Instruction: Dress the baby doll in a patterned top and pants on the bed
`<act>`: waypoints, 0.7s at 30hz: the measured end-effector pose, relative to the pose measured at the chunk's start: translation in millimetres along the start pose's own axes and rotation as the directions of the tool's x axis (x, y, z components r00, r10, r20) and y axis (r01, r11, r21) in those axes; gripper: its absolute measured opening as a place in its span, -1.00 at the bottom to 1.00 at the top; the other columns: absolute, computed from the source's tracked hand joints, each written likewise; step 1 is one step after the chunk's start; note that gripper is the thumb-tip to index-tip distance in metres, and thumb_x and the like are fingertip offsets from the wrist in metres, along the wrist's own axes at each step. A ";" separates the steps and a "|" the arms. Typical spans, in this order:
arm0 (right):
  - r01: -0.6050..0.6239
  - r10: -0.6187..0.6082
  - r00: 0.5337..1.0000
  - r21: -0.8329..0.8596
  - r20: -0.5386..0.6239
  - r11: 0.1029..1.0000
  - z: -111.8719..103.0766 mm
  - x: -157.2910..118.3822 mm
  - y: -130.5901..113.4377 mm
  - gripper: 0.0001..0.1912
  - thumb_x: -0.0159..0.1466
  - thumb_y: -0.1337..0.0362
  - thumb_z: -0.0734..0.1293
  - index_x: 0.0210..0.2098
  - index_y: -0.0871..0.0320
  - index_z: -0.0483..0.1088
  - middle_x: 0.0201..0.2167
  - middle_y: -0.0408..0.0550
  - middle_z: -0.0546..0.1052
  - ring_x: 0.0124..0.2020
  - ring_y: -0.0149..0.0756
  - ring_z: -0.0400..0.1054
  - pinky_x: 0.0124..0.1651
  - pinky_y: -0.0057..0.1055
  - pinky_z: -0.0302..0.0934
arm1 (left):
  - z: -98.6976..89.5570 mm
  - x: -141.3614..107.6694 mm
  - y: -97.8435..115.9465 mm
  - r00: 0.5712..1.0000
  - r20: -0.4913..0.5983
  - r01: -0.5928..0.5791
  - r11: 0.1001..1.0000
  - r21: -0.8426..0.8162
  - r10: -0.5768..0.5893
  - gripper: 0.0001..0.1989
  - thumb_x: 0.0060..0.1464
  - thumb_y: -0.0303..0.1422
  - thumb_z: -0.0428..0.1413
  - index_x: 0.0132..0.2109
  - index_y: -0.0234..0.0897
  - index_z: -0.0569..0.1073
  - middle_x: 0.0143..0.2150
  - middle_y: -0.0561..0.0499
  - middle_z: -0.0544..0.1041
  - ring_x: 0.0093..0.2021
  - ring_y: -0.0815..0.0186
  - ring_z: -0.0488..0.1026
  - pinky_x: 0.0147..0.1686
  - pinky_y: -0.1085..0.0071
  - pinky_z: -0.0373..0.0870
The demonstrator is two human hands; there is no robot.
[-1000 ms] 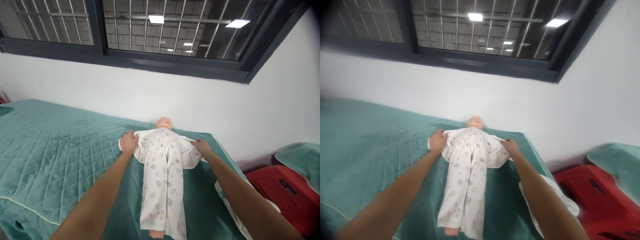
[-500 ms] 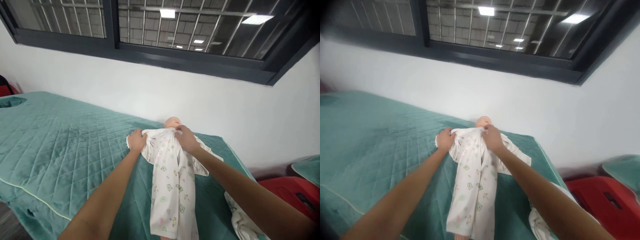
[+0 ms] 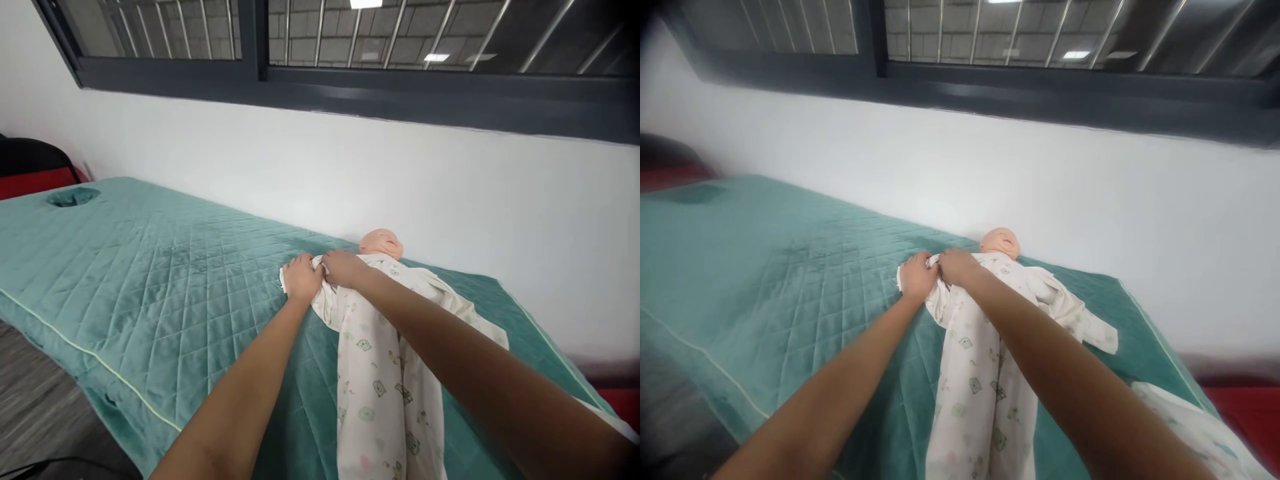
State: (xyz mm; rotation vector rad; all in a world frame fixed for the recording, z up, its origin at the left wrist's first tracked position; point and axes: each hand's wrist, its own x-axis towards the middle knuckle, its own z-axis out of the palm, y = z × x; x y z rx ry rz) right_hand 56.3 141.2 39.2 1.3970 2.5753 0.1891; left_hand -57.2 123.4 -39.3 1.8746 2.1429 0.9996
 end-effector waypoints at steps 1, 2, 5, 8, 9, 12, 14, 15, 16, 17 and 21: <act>0.012 -0.012 1.000 0.000 0.024 1.000 -2.5 1.3 2.7 -0.74 0.22 0.24 0.32 -0.11 0.19 0.44 -0.08 0.15 0.53 -0.03 -0.03 0.40 -0.10 -0.27 0.25 | 0.0 0.0 0.0 1.000 0.003 -0.003 1.000 0.000 0.003 -0.74 0.19 -0.23 0.04 -0.03 -0.17 0.48 -0.03 -0.06 0.58 0.03 0.10 0.43 0.04 0.18 0.21; 0.018 -0.018 0.999 0.000 0.045 1.000 -5.7 1.8 5.3 -0.72 0.21 0.22 0.33 -0.11 0.17 0.44 -0.10 0.12 0.55 -0.08 -0.04 0.43 -0.14 -0.29 0.26 | -0.1 0.0 0.1 1.000 0.007 -0.006 1.000 0.001 0.006 -0.74 0.19 -0.24 0.03 -0.03 -0.16 0.48 -0.03 -0.06 0.58 0.04 0.10 0.43 0.04 0.19 0.22; 0.020 -0.020 0.996 -0.006 0.088 1.000 -16.9 -0.9 11.6 -0.69 0.21 0.14 0.34 -0.07 0.08 0.44 -0.14 0.04 0.58 -0.18 -0.09 0.47 -0.25 -0.32 0.25 | -1.3 -0.9 1.1 0.999 0.023 -0.031 1.000 0.000 0.031 -0.73 0.21 -0.26 0.01 0.00 -0.15 0.49 -0.02 -0.06 0.57 0.05 0.11 0.43 0.05 0.20 0.23; 0.023 -0.021 0.994 -0.022 0.104 0.999 -25.1 -6.3 15.4 -0.66 0.24 0.10 0.33 -0.01 -0.02 0.42 -0.15 -0.03 0.58 -0.19 -0.12 0.46 -0.25 -0.33 0.23 | -3.7 -2.7 2.2 0.999 0.029 -0.038 0.999 -0.010 0.039 -0.70 0.22 -0.30 -0.01 0.05 -0.15 0.48 0.00 -0.06 0.56 0.06 0.12 0.43 0.06 0.22 0.25; 0.025 -0.022 0.994 -0.029 0.107 0.999 -26.6 -8.0 16.4 -0.65 0.24 0.09 0.33 0.02 -0.04 0.41 -0.14 -0.04 0.58 -0.18 -0.12 0.46 -0.25 -0.32 0.23 | -4.8 -3.5 2.4 0.999 0.027 -0.039 0.999 -0.014 0.040 -0.69 0.23 -0.32 -0.02 0.07 -0.16 0.47 0.01 -0.06 0.55 0.06 0.13 0.43 0.06 0.23 0.25; 0.021 -0.015 0.994 -0.050 0.108 0.999 -28.2 -12.5 19.5 -0.63 0.25 0.08 0.33 0.04 -0.05 0.40 -0.12 0.00 0.56 -0.16 -0.09 0.45 -0.22 -0.30 0.22 | -8.2 -7.0 1.8 0.999 0.017 -0.044 0.999 -0.024 0.045 -0.64 0.26 -0.37 -0.07 0.13 -0.17 0.43 0.05 -0.06 0.53 0.07 0.17 0.42 0.07 0.29 0.27; 0.007 -0.001 0.995 -0.063 0.095 0.998 -28.4 -15.7 22.5 -0.65 0.26 0.08 0.32 0.02 -0.02 0.42 -0.11 0.04 0.54 -0.12 -0.06 0.43 -0.20 -0.28 0.22 | -10.2 -9.8 0.6 0.999 0.008 -0.040 0.999 -0.024 0.041 -0.61 0.27 -0.37 -0.10 0.18 -0.17 0.39 0.07 -0.07 0.51 0.07 0.18 0.42 0.05 0.30 0.28; -0.002 0.008 0.996 -0.070 0.086 0.998 -28.6 -17.6 24.2 -0.67 0.27 0.09 0.31 0.00 0.00 0.42 -0.11 0.05 0.53 -0.10 -0.04 0.42 -0.18 -0.27 0.22 | -10.8 -11.3 -0.2 0.999 0.007 -0.037 0.999 -0.020 0.037 -0.61 0.28 -0.36 -0.10 0.20 -0.16 0.38 0.08 -0.08 0.51 0.06 0.17 0.42 0.04 0.29 0.28; -0.011 0.017 0.997 -0.076 0.077 0.997 -28.9 -19.7 26.1 -0.68 0.28 0.09 0.30 -0.01 0.02 0.43 -0.10 0.07 0.52 -0.08 -0.03 0.41 -0.17 -0.26 0.22 | -11.2 -12.8 -1.0 0.999 0.008 -0.035 0.999 -0.015 0.035 -0.60 0.28 -0.36 -0.09 0.20 -0.14 0.38 0.08 -0.08 0.50 0.06 0.17 0.42 0.03 0.29 0.29; -0.021 0.026 0.997 -0.082 0.071 0.996 -29.2 -21.9 28.1 -0.69 0.29 0.10 0.29 -0.02 0.03 0.43 -0.10 0.08 0.52 -0.07 -0.02 0.41 -0.16 -0.26 0.21 | -11.3 -14.2 -1.7 0.999 0.011 -0.034 0.999 -0.008 0.034 -0.60 0.27 -0.37 -0.08 0.20 -0.12 0.39 0.07 -0.08 0.50 0.05 0.16 0.42 0.02 0.28 0.29; -0.048 0.054 0.997 -0.100 0.053 0.994 -32.4 -30.7 34.6 -0.72 0.30 0.13 0.29 -0.04 0.05 0.44 -0.10 0.09 0.51 -0.05 -0.03 0.39 -0.15 -0.26 0.20 | -9.6 -18.5 -3.7 0.999 0.019 -0.036 0.999 0.024 0.036 -0.60 0.21 -0.45 -0.03 0.12 -0.03 0.46 0.03 -0.07 0.51 0.05 0.11 0.40 0.02 0.20 0.25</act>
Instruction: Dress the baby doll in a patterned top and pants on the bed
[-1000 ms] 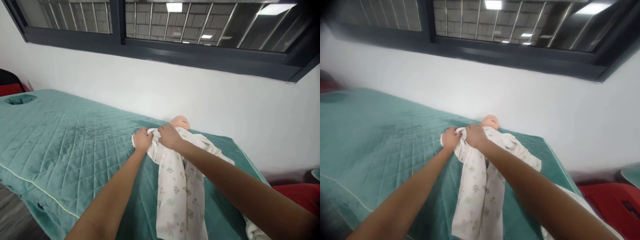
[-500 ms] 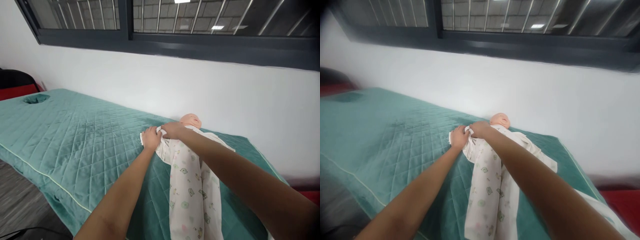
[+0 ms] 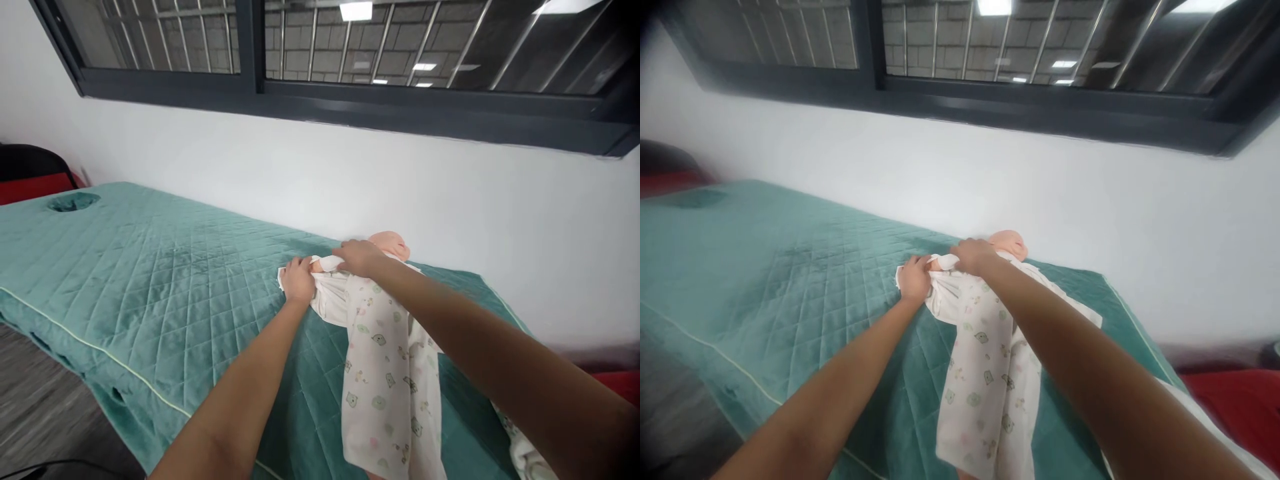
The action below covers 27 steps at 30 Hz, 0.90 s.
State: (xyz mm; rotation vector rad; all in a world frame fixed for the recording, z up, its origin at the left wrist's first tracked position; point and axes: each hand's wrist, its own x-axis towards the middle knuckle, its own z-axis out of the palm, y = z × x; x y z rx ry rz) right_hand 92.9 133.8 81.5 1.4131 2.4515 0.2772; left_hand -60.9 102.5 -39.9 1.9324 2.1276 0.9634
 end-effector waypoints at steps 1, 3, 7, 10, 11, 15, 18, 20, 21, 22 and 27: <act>-0.003 0.003 1.000 -0.003 -0.003 1.000 -0.9 -1.9 1.2 -0.73 0.30 0.13 0.29 -0.04 0.06 0.44 -0.09 0.09 0.51 -0.05 -0.03 0.39 -0.14 -0.26 0.20 | 0.7 -0.8 -0.2 1.000 -0.001 0.000 1.000 0.007 0.000 -0.59 0.20 -0.46 -0.03 0.12 -0.03 0.47 0.03 -0.08 0.51 0.05 0.10 0.39 0.03 0.18 0.24; -0.004 0.004 1.000 -0.009 -0.005 1.000 -3.1 -4.9 2.8 -0.74 0.31 0.15 0.28 -0.05 0.06 0.44 -0.08 0.09 0.50 -0.05 -0.04 0.38 -0.14 -0.27 0.19 | 1.7 -2.0 -0.3 1.000 -0.001 -0.003 1.000 0.017 0.003 -0.59 0.19 -0.47 -0.04 0.10 -0.03 0.47 0.01 -0.08 0.52 0.06 0.08 0.37 0.03 0.16 0.22; -0.013 0.013 1.000 -0.012 -0.008 1.000 -6.2 -8.4 6.3 -0.73 0.31 0.17 0.28 -0.04 0.06 0.45 -0.09 0.09 0.50 -0.08 -0.05 0.39 -0.15 -0.26 0.18 | 2.2 -3.6 0.6 1.000 0.000 -0.006 1.000 0.031 0.006 -0.63 0.19 -0.48 -0.05 0.05 -0.08 0.48 0.00 -0.10 0.52 0.07 0.07 0.36 0.02 0.15 0.21; -0.024 0.024 1.000 0.008 -0.019 1.000 -5.1 -8.9 9.1 -0.71 0.31 0.15 0.27 -0.01 0.04 0.43 -0.09 0.09 0.50 -0.08 -0.04 0.39 -0.15 -0.25 0.19 | 2.1 -3.2 1.3 1.000 -0.001 0.007 0.999 0.035 -0.007 -0.67 0.23 -0.47 -0.09 0.02 -0.13 0.47 -0.01 -0.11 0.52 0.07 0.07 0.37 0.02 0.15 0.22; -0.027 0.028 0.999 0.019 -0.023 0.999 -3.9 -8.5 9.4 -0.70 0.31 0.13 0.26 0.00 0.04 0.43 -0.08 0.08 0.50 -0.08 -0.04 0.39 -0.16 -0.26 0.19 | 2.1 -2.8 1.4 1.000 -0.001 0.014 0.999 0.034 -0.014 -0.69 0.23 -0.46 -0.09 0.02 -0.15 0.46 -0.01 -0.11 0.52 0.06 0.08 0.37 0.03 0.15 0.22; -0.036 0.039 0.999 0.068 -0.036 0.997 4.4 -2.3 5.0 -0.68 0.29 0.08 0.28 0.00 0.01 0.40 -0.08 0.05 0.51 -0.06 -0.06 0.39 -0.16 -0.28 0.20 | 1.8 -1.6 1.4 0.999 -0.003 0.048 0.999 0.020 -0.048 -0.69 0.20 -0.44 -0.02 0.08 -0.21 0.39 -0.01 -0.12 0.52 0.06 0.10 0.40 0.05 0.17 0.24; -0.036 0.039 0.999 0.101 -0.035 0.994 11.9 6.0 -1.5 -0.69 0.28 0.07 0.28 -0.03 0.01 0.41 -0.09 0.04 0.52 -0.06 -0.05 0.41 -0.16 -0.28 0.21 | 1.6 -3.8 2.2 0.997 -0.041 0.059 0.998 0.012 -0.059 -0.60 0.16 -0.44 0.01 0.15 -0.23 0.32 0.14 -0.15 0.43 0.12 0.11 0.37 0.05 0.19 0.26; -0.035 0.039 0.999 0.125 -0.030 0.992 16.9 11.1 -5.2 -0.70 0.27 0.06 0.29 -0.06 0.02 0.41 -0.10 0.04 0.53 -0.08 -0.06 0.42 -0.17 -0.28 0.22 | 1.5 -6.8 3.6 0.993 -0.108 0.040 0.999 0.028 -0.037 -0.56 0.15 -0.44 0.03 0.19 -0.22 0.31 0.26 -0.17 0.31 0.21 0.09 0.29 0.09 0.17 0.24; -0.035 0.040 0.999 0.137 -0.029 0.990 19.3 13.1 -6.8 -0.70 0.27 0.06 0.29 -0.06 0.02 0.41 -0.10 0.04 0.53 -0.08 -0.05 0.43 -0.18 -0.28 0.23 | 1.5 -8.4 4.4 0.990 -0.138 0.016 0.999 0.043 -0.010 -0.55 0.15 -0.44 0.03 0.20 -0.22 0.31 0.30 -0.17 0.27 0.25 0.07 0.23 0.13 0.15 0.21; -0.035 0.040 0.999 0.150 -0.030 0.988 21.5 14.5 -8.3 -0.70 0.26 0.07 0.30 -0.06 0.03 0.42 -0.10 0.05 0.53 -0.09 -0.05 0.43 -0.18 -0.28 0.23 | 1.4 -9.9 5.3 0.988 -0.154 -0.016 0.998 0.061 0.025 -0.55 0.16 -0.44 0.02 0.20 -0.21 0.31 0.31 -0.17 0.26 0.28 0.06 0.19 0.18 0.11 0.17; -0.036 0.053 0.996 0.209 -0.076 0.977 24.4 12.0 -16.8 -0.70 0.25 0.11 0.31 -0.07 0.08 0.43 -0.09 0.07 0.54 -0.06 -0.01 0.42 -0.11 -0.22 0.25 | 0.4 -13.0 8.7 0.985 -0.101 -0.129 0.987 0.097 0.138 -0.56 0.22 -0.40 -0.03 0.24 -0.24 0.30 0.24 -0.19 0.38 0.29 0.09 0.19 0.29 0.04 0.01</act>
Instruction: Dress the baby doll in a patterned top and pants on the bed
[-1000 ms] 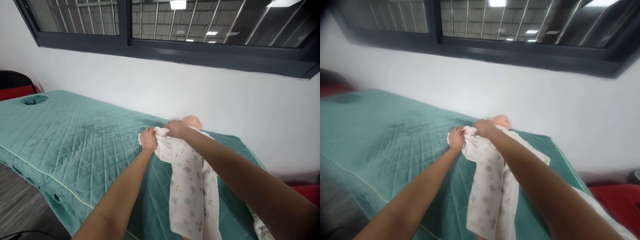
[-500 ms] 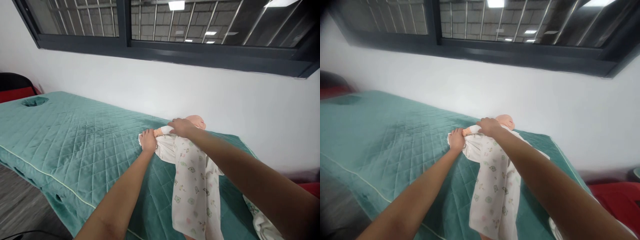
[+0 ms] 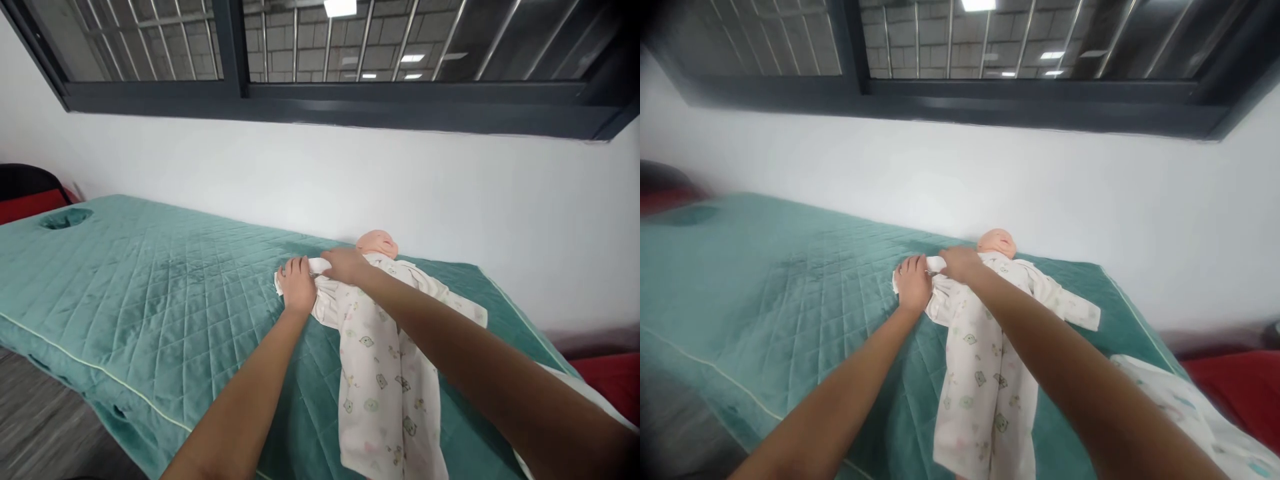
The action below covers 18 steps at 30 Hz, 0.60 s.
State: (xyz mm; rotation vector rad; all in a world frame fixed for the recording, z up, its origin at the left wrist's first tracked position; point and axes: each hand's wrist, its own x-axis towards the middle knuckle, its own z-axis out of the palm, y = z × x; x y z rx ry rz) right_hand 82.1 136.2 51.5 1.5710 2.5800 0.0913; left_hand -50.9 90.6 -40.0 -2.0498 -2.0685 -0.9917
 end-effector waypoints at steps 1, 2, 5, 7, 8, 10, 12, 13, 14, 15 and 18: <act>-0.008 0.009 1.000 0.015 -0.016 1.000 -1.4 -2.9 -0.8 -0.69 0.26 0.10 0.31 -0.06 0.09 0.43 -0.08 0.08 0.54 -0.05 -0.01 0.42 -0.09 -0.21 0.25 | -0.3 0.3 0.4 1.000 0.009 0.004 1.000 0.001 -0.004 -0.55 0.22 -0.40 -0.03 0.25 -0.25 0.29 0.23 -0.20 0.39 0.28 0.09 0.20 0.29 0.03 0.02; -0.020 0.021 0.999 0.032 -0.035 0.999 -3.2 -7.1 -0.3 -0.67 0.27 0.09 0.29 -0.04 0.10 0.42 -0.06 0.09 0.53 -0.03 -0.01 0.41 -0.06 -0.20 0.24 | -0.5 0.6 0.9 1.000 0.018 0.009 1.000 0.002 -0.009 -0.54 0.22 -0.40 -0.03 0.25 -0.25 0.29 0.23 -0.20 0.39 0.28 0.09 0.20 0.29 0.03 0.02; -0.068 0.078 0.991 0.087 -0.113 0.994 -6.7 -30.1 13.3 -0.60 0.37 0.09 0.17 0.12 0.11 0.34 0.09 0.11 0.48 0.09 -0.07 0.35 0.05 -0.22 0.22 | -1.0 1.2 2.2 0.999 0.042 0.019 1.000 0.001 -0.019 -0.53 0.21 -0.41 -0.03 0.25 -0.27 0.29 0.23 -0.20 0.39 0.28 0.08 0.21 0.29 0.02 0.03; -0.129 0.165 0.963 0.176 -0.212 0.976 -2.1 -55.6 32.8 -0.57 0.42 0.12 0.07 0.17 0.10 0.30 0.19 0.08 0.41 0.18 -0.12 0.29 0.13 -0.25 0.18 | -2.1 0.2 3.1 0.999 0.048 0.019 1.000 -0.004 -0.019 -0.53 0.20 -0.41 -0.04 0.26 -0.27 0.28 0.24 -0.20 0.38 0.29 0.08 0.20 0.31 0.02 0.02; -0.169 0.257 0.923 0.296 -0.288 0.940 3.1 -70.7 44.5 -0.60 0.41 0.13 0.08 0.11 0.08 0.36 0.17 0.04 0.43 0.18 -0.13 0.29 0.15 -0.25 0.17 | -3.4 -1.1 3.6 0.999 0.038 0.018 1.000 -0.007 -0.018 -0.52 0.20 -0.42 -0.04 0.26 -0.28 0.27 0.27 -0.21 0.36 0.31 0.08 0.18 0.31 0.01 0.01; -0.275 0.514 0.781 0.544 -0.354 0.792 18.5 -101.7 68.5 -0.60 0.38 0.12 0.09 0.07 0.08 0.39 0.12 0.00 0.48 0.12 -0.15 0.35 0.14 -0.27 0.21 | -7.9 -5.2 5.3 1.000 -0.022 0.018 1.000 -0.019 -0.018 -0.50 0.19 -0.46 -0.05 0.28 -0.30 0.26 0.34 -0.22 0.25 0.37 0.06 0.10 0.34 -0.01 -0.03; -0.395 0.718 0.628 0.672 -0.299 0.626 37.2 -127.3 89.7 -0.55 0.36 0.11 0.08 0.10 0.15 0.36 0.09 0.08 0.50 0.09 -0.12 0.39 0.13 -0.24 0.24 | -15.2 -11.1 10.6 0.993 -0.108 0.035 0.997 -0.064 -0.042 -0.48 0.16 -0.51 -0.05 0.28 -0.33 0.25 0.39 -0.23 0.16 0.40 0.05 0.03 0.35 -0.03 -0.03; -0.430 0.743 0.609 0.672 -0.277 0.603 46.3 -136.2 98.1 -0.53 0.35 0.12 0.08 0.13 0.17 0.34 0.13 0.10 0.47 0.13 -0.09 0.36 0.15 -0.22 0.22 | -19.7 -14.0 15.9 0.988 -0.141 0.041 0.993 -0.107 -0.056 -0.47 0.15 -0.52 -0.05 0.27 -0.34 0.25 0.39 -0.24 0.15 0.40 0.05 0.03 0.34 -0.03 0.00; -0.443 0.722 0.637 0.638 -0.270 0.629 54.5 -142.2 104.7 -0.51 0.35 0.11 0.08 0.15 0.17 0.33 0.16 0.11 0.45 0.16 -0.06 0.33 0.18 -0.19 0.20 | -24.4 -16.5 23.5 0.985 -0.160 0.037 0.986 -0.162 -0.064 -0.48 0.14 -0.53 -0.05 0.26 -0.34 0.26 0.37 -0.24 0.17 0.39 0.06 0.06 0.33 -0.01 0.05; -0.443 0.686 0.675 0.593 -0.272 0.672 61.4 -145.7 109.2 -0.51 0.35 0.10 0.07 0.15 0.15 0.34 0.19 0.12 0.43 0.19 -0.02 0.30 0.19 -0.16 0.19 | -29.1 -18.2 33.7 0.985 -0.163 0.012 0.974 -0.225 -0.050 -0.49 0.13 -0.53 -0.05 0.25 -0.33 0.27 0.34 -0.24 0.22 0.37 0.08 0.10 0.32 0.02 0.10; -0.468 0.651 0.706 0.507 -0.278 0.724 72.7 -146.2 112.6 -0.50 0.36 0.10 0.06 0.17 0.15 0.32 0.17 0.16 0.43 0.20 0.09 0.29 0.19 -0.04 0.14 | -39.8 -16.5 80.0 0.973 -0.117 -0.229 0.890 -0.393 0.198 -0.57 0.16 -0.50 -0.06 0.16 -0.25 0.36 0.20 -0.13 0.39 0.25 0.20 0.26 0.28 0.20 0.21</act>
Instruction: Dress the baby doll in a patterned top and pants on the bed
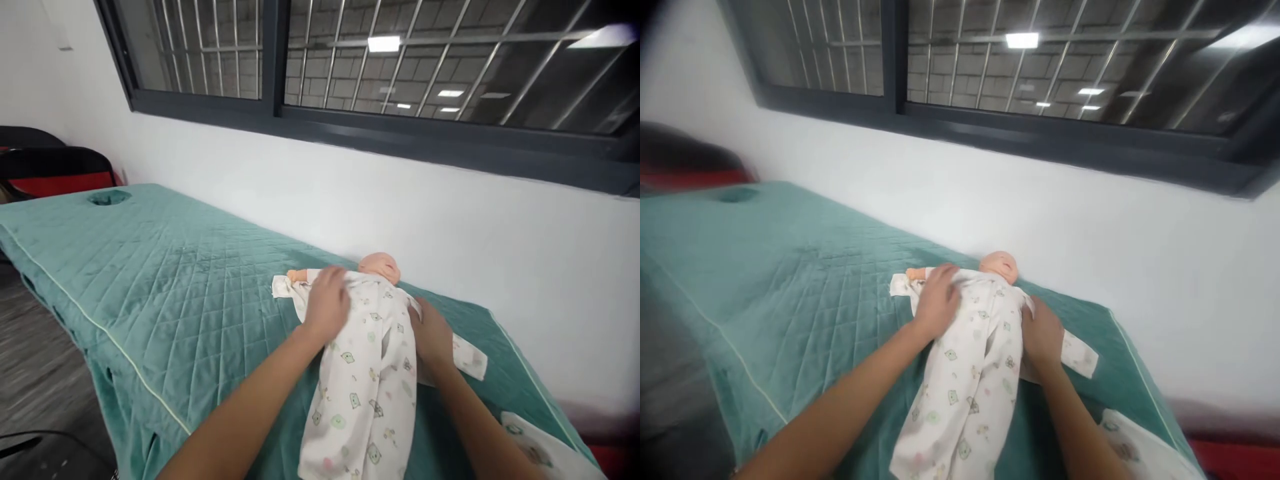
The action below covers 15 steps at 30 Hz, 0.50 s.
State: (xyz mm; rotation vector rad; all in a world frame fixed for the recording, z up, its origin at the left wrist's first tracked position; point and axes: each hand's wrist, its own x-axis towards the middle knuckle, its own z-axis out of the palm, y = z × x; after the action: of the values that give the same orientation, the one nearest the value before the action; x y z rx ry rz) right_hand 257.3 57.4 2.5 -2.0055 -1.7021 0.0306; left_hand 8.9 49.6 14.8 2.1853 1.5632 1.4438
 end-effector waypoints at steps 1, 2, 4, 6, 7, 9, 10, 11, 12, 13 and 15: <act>-0.009 0.009 1.000 -0.028 -0.009 1.000 1.7 -0.1 -0.3 -0.50 0.36 0.11 0.05 0.17 0.17 0.32 0.14 0.19 0.45 0.18 0.10 0.30 0.18 -0.03 0.13 | 6.6 6.7 17.2 0.992 0.077 -0.096 0.994 -0.044 0.099 -0.61 0.17 -0.49 -0.06 0.12 -0.23 0.40 0.15 -0.10 0.44 0.20 0.22 0.31 0.25 0.24 0.25; -0.020 0.019 1.000 -0.059 -0.020 0.998 2.8 -0.1 -0.9 -0.50 0.36 0.12 0.05 0.16 0.19 0.32 0.11 0.21 0.48 0.16 0.10 0.32 0.18 -0.02 0.12 | 14.6 14.2 34.6 0.972 0.154 -0.169 0.983 -0.065 0.178 -0.63 0.18 -0.47 -0.06 0.09 -0.22 0.43 0.12 -0.08 0.46 0.17 0.22 0.33 0.23 0.26 0.27; -0.037 0.033 0.999 -0.107 -0.038 0.994 3.3 0.1 -0.6 -0.52 0.37 0.12 0.04 0.12 0.20 0.35 0.03 0.22 0.52 0.11 0.08 0.35 0.17 -0.05 0.10 | 33.2 29.8 67.4 0.928 0.277 -0.253 0.967 -0.026 0.250 -0.66 0.16 -0.42 -0.01 0.07 -0.27 0.44 0.15 -0.11 0.44 0.17 0.17 0.32 0.19 0.23 0.29; -0.054 0.048 0.998 -0.136 -0.047 0.989 2.4 0.5 2.9 -0.56 0.36 0.15 0.06 0.05 0.18 0.39 -0.05 0.19 0.55 0.06 0.04 0.37 0.13 -0.10 0.11 | 52.5 44.4 94.3 0.846 0.473 -0.317 0.946 0.074 0.247 -0.70 0.16 -0.40 0.02 0.01 -0.31 0.48 0.11 -0.16 0.45 0.15 0.12 0.32 0.15 0.17 0.28; -0.068 0.061 0.997 -0.141 -0.051 0.988 1.5 0.8 5.4 -0.59 0.36 0.17 0.08 0.03 0.17 0.40 -0.08 0.18 0.56 0.03 0.02 0.38 0.10 -0.13 0.12 | 61.7 50.7 104.7 0.785 0.586 -0.337 0.932 0.134 0.200 -0.71 0.17 -0.38 0.02 0.00 -0.31 0.49 0.11 -0.16 0.46 0.15 0.10 0.32 0.16 0.15 0.26; -0.093 0.087 0.995 -0.130 -0.049 0.987 -1.0 1.6 10.7 -0.64 0.34 0.21 0.12 0.00 0.17 0.41 -0.13 0.15 0.57 -0.02 -0.02 0.41 0.03 -0.19 0.13 | 79.2 60.7 119.7 0.663 0.745 -0.362 0.901 0.238 0.070 -0.70 0.18 -0.36 0.02 0.01 -0.29 0.51 0.12 -0.16 0.45 0.16 0.07 0.30 0.17 0.10 0.21; -0.108 0.103 0.994 -0.117 -0.046 0.987 -2.6 2.0 12.9 -0.66 0.33 0.23 0.14 -0.01 0.16 0.41 -0.16 0.14 0.58 -0.04 -0.04 0.42 0.01 -0.21 0.13 | 87.3 63.9 124.6 0.622 0.783 -0.365 0.889 0.277 0.012 -0.69 0.18 -0.35 0.03 0.02 -0.28 0.51 0.15 -0.16 0.44 0.17 0.05 0.29 0.19 0.06 0.18; -0.122 0.118 0.992 -0.102 -0.038 0.987 -4.2 2.5 14.5 -0.68 0.33 0.24 0.15 -0.02 0.17 0.41 -0.18 0.13 0.58 -0.06 -0.05 0.43 -0.01 -0.23 0.13 | 95.0 65.7 128.4 0.600 0.799 -0.367 0.878 0.307 -0.028 -0.67 0.16 -0.34 0.06 0.04 -0.27 0.51 0.18 -0.17 0.42 0.18 0.02 0.28 0.19 0.02 0.16; -0.136 0.134 0.991 -0.088 -0.030 0.987 -5.8 2.8 15.5 -0.68 0.33 0.25 0.15 -0.02 0.17 0.41 -0.19 0.13 0.59 -0.07 -0.06 0.43 -0.02 -0.24 0.13 | 102.3 66.0 131.2 0.594 0.803 -0.367 0.871 0.326 -0.050 -0.64 0.13 -0.32 0.10 0.06 -0.28 0.51 0.20 -0.20 0.40 0.19 -0.02 0.27 0.20 -0.04 0.13; -0.151 0.150 0.988 -0.073 -0.024 0.986 -7.3 3.2 16.0 -0.68 0.33 0.25 0.16 -0.02 0.17 0.41 -0.21 0.13 0.59 -0.08 -0.06 0.44 -0.03 -0.25 0.13 | 108.9 65.0 133.6 0.594 0.802 -0.366 0.866 0.339 -0.063 -0.60 0.08 -0.32 0.14 0.08 -0.29 0.51 0.22 -0.22 0.39 0.19 -0.06 0.26 0.21 -0.10 0.09; -0.182 0.182 0.983 -0.047 -0.009 0.982 -9.2 3.8 16.1 -0.67 0.34 0.25 0.15 0.01 0.18 0.41 -0.21 0.14 0.60 -0.07 -0.05 0.44 -0.04 -0.26 0.14 | 120.3 60.4 137.4 0.596 0.798 -0.375 0.846 0.378 -0.093 -0.48 0.00 -0.31 0.21 0.14 -0.30 0.48 0.24 -0.26 0.36 0.21 -0.14 0.22 0.24 -0.21 -0.02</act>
State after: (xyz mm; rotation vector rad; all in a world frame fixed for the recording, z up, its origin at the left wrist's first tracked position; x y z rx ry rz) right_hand 276.0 56.2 5.5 -2.1896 -1.5247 0.0479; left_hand 192.4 82.1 62.3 2.6832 1.4814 -0.1370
